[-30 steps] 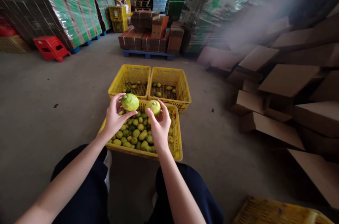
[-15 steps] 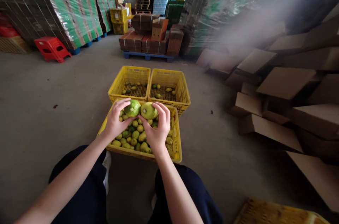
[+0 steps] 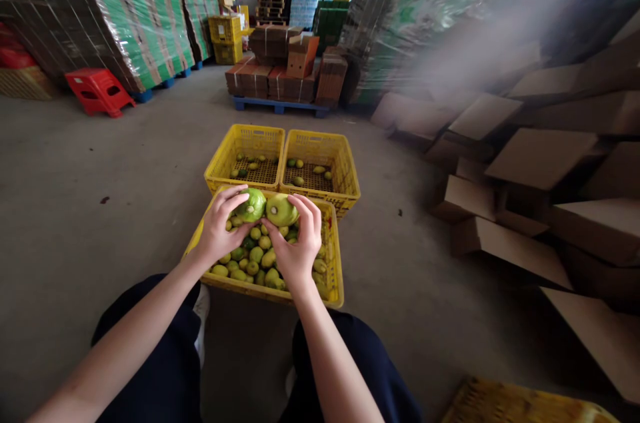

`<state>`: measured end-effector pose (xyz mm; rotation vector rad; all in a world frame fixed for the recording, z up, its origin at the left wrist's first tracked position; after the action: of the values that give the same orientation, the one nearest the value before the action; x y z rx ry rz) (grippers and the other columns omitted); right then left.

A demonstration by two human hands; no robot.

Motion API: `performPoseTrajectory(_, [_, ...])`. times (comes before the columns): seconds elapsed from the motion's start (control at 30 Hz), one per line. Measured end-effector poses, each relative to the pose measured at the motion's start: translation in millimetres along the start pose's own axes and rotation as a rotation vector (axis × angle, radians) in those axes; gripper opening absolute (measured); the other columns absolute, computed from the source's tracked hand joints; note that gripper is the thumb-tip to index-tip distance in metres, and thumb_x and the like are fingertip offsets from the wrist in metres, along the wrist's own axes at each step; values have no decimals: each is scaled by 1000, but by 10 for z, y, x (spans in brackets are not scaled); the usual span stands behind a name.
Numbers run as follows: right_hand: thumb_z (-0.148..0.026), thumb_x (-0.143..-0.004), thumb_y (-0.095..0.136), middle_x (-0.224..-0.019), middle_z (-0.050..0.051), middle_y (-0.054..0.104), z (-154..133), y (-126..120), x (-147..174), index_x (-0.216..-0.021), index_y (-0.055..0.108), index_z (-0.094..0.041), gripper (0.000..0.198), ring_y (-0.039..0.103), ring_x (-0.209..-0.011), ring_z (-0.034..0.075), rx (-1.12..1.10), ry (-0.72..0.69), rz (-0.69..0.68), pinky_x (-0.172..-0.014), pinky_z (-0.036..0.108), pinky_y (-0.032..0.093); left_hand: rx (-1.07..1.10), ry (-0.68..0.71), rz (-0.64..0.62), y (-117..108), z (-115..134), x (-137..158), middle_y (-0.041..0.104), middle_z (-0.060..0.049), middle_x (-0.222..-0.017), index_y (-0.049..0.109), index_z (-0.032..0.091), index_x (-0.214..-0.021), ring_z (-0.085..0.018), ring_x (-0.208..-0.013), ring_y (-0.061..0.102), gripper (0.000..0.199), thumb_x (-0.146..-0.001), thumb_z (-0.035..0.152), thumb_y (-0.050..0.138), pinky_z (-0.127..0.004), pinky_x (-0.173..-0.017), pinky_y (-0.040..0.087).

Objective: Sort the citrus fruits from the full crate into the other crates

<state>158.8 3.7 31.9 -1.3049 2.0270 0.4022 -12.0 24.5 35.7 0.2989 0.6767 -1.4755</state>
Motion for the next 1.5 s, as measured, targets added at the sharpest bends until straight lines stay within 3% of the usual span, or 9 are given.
performPoseTrajectory(0.17, [-19,-76,73,-118,7,58,-12,1,7,-120,58,-31,48,56,-114,26,22,-17,-3,-99,49,49,-48,10,-27,-1,-24,11,61,-10,-130,67,28,-111,-29,-128,52,44,-70,19,80,-48,-114,34])
performPoseTrajectory(0.33, [-20,-76,73,-118,8,58,-8,-3,10,-120,58,-30,48,57,-114,26,45,-27,-3,-98,48,50,-193,198,1,-3,-17,22,62,-11,-128,63,27,-117,-28,-122,58,45,-75,20,76,-46,-107,44])
performPoseTrajectory(0.47, [-20,-76,73,-118,8,58,-8,-4,7,-121,57,-28,48,58,-113,26,78,-62,6,-96,49,52,-368,427,22,18,-12,32,59,-12,-128,51,28,-130,-27,-120,59,53,-81,19,70,-46,-100,50])
performPoseTrajectory(0.57, [-20,-76,74,-117,8,59,-12,-2,7,-122,58,-29,49,58,-112,26,81,-72,10,-96,48,52,-433,511,33,26,1,31,57,-12,-130,44,30,-136,-26,-119,59,58,-84,16,66,-45,-98,52])
performPoseTrajectory(1.07, [-20,-77,74,-117,8,59,-2,4,9,-121,58,-29,48,58,-113,26,68,-68,10,-96,49,52,-420,518,24,16,14,14,54,-11,-132,44,33,-135,-27,-120,56,59,-84,10,63,-47,-98,50])
performPoseTrajectory(1.17, [-22,-75,76,-117,7,59,2,10,6,-117,60,-28,46,57,-114,26,13,-9,10,-96,47,52,-339,452,9,19,10,5,55,-10,-132,48,32,-132,-27,-121,56,56,-82,12,64,-48,-100,48])
performPoseTrajectory(1.23, [-25,-73,78,-118,7,60,16,20,-4,-115,61,-28,46,58,-114,25,-77,112,0,-95,44,52,-209,329,-6,29,-5,-9,57,-10,-129,52,30,-128,-28,-121,56,53,-80,15,69,-46,-101,47])
performPoseTrajectory(1.37, [-35,-68,81,-104,2,67,83,52,-19,-110,58,-27,48,66,-95,20,-347,515,4,-83,36,55,296,-171,-19,92,-124,-29,62,-8,-122,54,27,-123,-25,-111,62,57,-72,25,80,-38,-94,50])
performPoseTrajectory(1.5, [-45,-68,79,-82,-2,68,188,98,-21,-86,60,-22,34,66,-77,17,-624,885,31,-74,32,56,744,-597,48,173,-235,-20,69,-4,-104,54,24,-113,-22,-99,67,51,-70,30,81,-35,-88,51])
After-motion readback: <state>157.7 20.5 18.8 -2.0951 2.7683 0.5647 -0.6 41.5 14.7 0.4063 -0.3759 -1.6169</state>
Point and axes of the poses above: each hand's wrist, its own x-axis away from the middle knuckle, its own y-axis out of the palm, z = x × y, the point moved 3 cm from there along -x, towards the middle knuckle
